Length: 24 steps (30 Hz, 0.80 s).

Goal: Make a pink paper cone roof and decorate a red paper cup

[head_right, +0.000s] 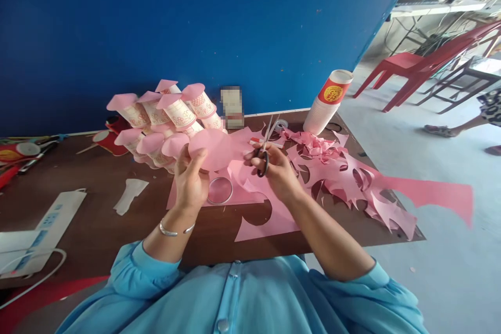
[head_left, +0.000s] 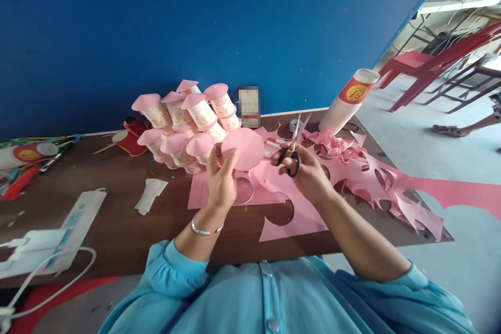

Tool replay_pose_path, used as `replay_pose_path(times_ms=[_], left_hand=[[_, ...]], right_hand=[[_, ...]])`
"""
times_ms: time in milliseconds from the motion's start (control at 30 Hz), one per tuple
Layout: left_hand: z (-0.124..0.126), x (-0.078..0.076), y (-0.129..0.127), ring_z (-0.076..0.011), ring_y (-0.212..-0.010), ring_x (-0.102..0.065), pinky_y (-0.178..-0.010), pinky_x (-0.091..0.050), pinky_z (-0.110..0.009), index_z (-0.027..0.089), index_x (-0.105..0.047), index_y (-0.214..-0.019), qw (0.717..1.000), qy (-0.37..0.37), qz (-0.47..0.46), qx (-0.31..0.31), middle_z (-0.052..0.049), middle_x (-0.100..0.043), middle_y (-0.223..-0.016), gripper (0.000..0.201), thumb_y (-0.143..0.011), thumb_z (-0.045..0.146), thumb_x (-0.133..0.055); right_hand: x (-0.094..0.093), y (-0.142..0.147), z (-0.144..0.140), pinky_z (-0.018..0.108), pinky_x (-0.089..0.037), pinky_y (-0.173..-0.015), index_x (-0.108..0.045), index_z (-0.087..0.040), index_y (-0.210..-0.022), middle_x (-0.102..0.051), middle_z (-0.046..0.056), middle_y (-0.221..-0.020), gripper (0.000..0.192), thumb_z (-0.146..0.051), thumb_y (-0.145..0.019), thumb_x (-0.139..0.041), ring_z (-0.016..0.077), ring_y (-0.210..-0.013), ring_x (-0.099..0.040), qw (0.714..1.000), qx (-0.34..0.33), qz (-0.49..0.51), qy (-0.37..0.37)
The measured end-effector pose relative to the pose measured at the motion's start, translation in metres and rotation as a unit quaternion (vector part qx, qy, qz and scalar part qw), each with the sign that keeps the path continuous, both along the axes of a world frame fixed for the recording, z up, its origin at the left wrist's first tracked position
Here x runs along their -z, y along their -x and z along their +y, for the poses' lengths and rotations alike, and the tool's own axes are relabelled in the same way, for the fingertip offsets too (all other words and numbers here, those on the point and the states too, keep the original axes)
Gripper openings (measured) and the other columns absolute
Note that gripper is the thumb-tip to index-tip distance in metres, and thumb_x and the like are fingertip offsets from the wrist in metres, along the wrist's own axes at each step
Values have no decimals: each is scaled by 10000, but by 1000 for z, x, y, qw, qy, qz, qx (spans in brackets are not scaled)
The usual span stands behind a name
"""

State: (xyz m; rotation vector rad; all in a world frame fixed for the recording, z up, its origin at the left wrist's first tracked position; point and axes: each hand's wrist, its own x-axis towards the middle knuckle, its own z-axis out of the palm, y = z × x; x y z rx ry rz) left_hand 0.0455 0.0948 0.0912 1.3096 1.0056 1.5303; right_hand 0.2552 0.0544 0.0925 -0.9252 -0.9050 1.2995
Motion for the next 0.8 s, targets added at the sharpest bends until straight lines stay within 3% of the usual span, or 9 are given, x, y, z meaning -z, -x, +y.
replay_pose_path(times_ms=[133, 300, 367, 433, 500, 567, 700, 800], left_hand=[[-8, 0, -1, -156, -794, -635, -761, -578, -296, 220, -654, -949, 996, 43, 22, 76, 1, -678, -863, 376, -922, 545, -840], [-11, 13, 33, -232, -980, -759, -869, -649, -378, 211, -686, -1202, 973, 14, 199, 118, -98, -786, -1141, 523, -910, 621, -831], [-14, 27, 51, -327, -1240, -740, -1056, -631, -500, 233, -661, -1342, 936, -44, 335, 100, -149, -761, -1366, 639, -869, 602, -879], [-20, 42, 66, -410, -1417, -664, -1192, -553, -608, 224, -600, -1470, 879, -84, 459, 102, -199, -704, -1505, 804, -826, 575, -928], [-28, 54, 76, -445, -1507, -603, -1225, -526, -639, 216, -509, -1586, 825, -101, 543, 122, -224, -634, -1610, 935, -821, 530, -944], [-33, 61, 82, -440, -1508, -612, -1203, -549, -627, 229, -441, -1643, 793, -100, 585, 138, -218, -621, -1632, 956, -850, 452, -926], [-37, 64, 93, -392, -1403, -703, -1141, -602, -560, 223, -437, -1628, 793, -99, 591, 114, -199, -701, -1525, 801, -942, 368, -825], [-37, 63, 99, -386, -1492, -641, -1176, -585, -544, 236, -394, -1651, 797, -120, 583, 104, -203, -637, -1611, 831, -929, 272, -803]], right_hand=[[13, 39, 5, 250, -516, -609, -701, -265, -979, -663, -78, -742, 549, -395, -594, -1070, 106, -618, -576, 997, -2, 70, 14], [19, 32, 16, 250, -508, -621, -678, -265, -968, -620, -102, -702, 556, -372, -579, -1061, 97, -607, -554, 999, 30, 45, 1], [23, 22, 19, 250, -510, -628, -684, -258, -937, -616, -99, -710, 521, -354, -580, -1051, 89, -607, -539, 998, 45, 34, 0], [29, 14, 21, 252, -510, -636, -694, -253, -926, -619, -90, -719, 496, -358, -586, -1039, 95, -628, -549, 998, 60, 24, 7], [38, 10, 23, 261, -506, -633, -695, -253, -928, -622, -80, -721, 483, -396, -603, -1024, 109, -645, -565, 998, 67, 10, 16], [47, 9, 24, 270, -501, -626, -685, -256, -923, -627, -70, -723, 488, -441, -613, -1013, 123, -653, -576, 997, 67, -5, 25], [64, 8, 29, 275, -498, -632, -667, -252, -921, -649, -56, -744, 521, -484, -608, -1014, 130, -673, -585, 997, 63, -20, 31], [73, 7, 30, 269, -487, -612, -678, -247, -955, -654, -57, -740, 555, -511, -606, -1019, 125, -659, -572, 997, 63, -32, 35]])
